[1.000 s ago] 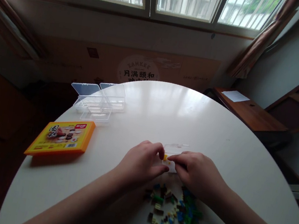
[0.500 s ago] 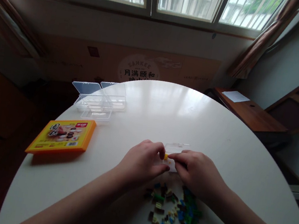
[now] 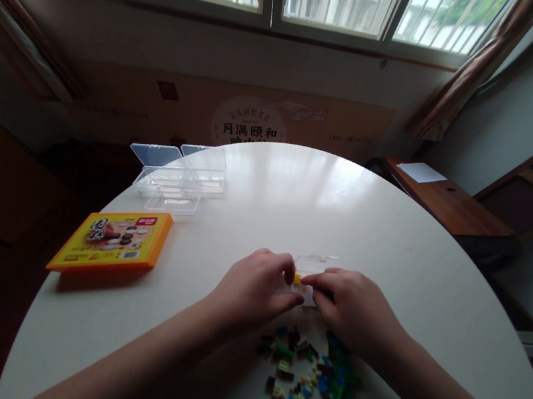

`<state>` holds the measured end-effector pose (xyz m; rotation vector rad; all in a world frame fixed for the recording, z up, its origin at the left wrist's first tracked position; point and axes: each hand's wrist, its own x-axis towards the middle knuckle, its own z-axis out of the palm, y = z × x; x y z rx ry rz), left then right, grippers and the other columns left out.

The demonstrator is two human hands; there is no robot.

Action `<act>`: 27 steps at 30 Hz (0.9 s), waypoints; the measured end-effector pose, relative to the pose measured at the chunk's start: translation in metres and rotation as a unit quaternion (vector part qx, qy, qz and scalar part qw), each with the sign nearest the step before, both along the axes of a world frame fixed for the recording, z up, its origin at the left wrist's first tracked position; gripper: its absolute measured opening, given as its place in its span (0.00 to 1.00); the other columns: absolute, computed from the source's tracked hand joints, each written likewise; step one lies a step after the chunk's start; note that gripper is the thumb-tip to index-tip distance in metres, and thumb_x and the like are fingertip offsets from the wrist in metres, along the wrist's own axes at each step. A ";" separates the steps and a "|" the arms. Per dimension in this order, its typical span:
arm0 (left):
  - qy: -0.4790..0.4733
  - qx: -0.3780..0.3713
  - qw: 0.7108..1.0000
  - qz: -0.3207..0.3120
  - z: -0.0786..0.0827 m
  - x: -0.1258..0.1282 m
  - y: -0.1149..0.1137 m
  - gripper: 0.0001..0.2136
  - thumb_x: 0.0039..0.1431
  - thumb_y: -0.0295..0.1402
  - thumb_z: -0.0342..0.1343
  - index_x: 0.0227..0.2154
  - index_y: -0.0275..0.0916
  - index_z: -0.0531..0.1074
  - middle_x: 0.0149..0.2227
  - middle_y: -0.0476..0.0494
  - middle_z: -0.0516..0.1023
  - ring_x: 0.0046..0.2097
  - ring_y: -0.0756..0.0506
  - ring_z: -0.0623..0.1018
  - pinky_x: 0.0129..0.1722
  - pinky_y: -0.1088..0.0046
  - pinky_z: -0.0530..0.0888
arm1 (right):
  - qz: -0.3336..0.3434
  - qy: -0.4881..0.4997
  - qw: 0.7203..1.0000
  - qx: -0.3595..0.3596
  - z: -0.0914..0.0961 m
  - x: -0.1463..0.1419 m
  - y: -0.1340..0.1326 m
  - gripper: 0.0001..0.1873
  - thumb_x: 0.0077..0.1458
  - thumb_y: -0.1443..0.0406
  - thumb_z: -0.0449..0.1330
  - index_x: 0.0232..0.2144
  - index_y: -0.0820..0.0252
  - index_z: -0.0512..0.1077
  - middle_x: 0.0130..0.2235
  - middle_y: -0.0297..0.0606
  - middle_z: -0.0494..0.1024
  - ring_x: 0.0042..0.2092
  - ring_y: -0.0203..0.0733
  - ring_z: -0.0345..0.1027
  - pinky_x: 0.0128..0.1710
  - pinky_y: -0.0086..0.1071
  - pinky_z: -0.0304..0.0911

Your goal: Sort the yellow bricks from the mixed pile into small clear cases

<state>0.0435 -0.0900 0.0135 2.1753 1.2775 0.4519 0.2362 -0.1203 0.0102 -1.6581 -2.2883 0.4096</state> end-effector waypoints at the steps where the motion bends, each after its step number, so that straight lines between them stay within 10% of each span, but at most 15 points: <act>1: 0.000 0.001 1.000 0.000 0.000 0.000 0.000 0.08 0.50 0.39 0.62 0.29 0.42 0.71 0.32 0.47 0.75 0.39 0.42 0.74 0.35 0.68 0.68 | 0.001 -0.001 1.000 -0.001 0.000 0.000 0.000 0.15 0.56 0.69 0.55 0.35 0.50 0.80 0.36 0.33 0.82 0.38 0.42 0.75 0.37 0.33 0.65; 27: 0.005 0.004 1.000 -0.003 -0.002 0.000 0.001 0.09 0.51 0.40 0.62 0.29 0.42 0.71 0.32 0.47 0.74 0.39 0.42 0.74 0.35 0.68 0.68 | -0.009 -0.012 1.000 0.006 0.000 -0.002 0.000 0.16 0.57 0.68 0.55 0.39 0.47 0.81 0.38 0.31 0.83 0.39 0.44 0.76 0.39 0.36 0.68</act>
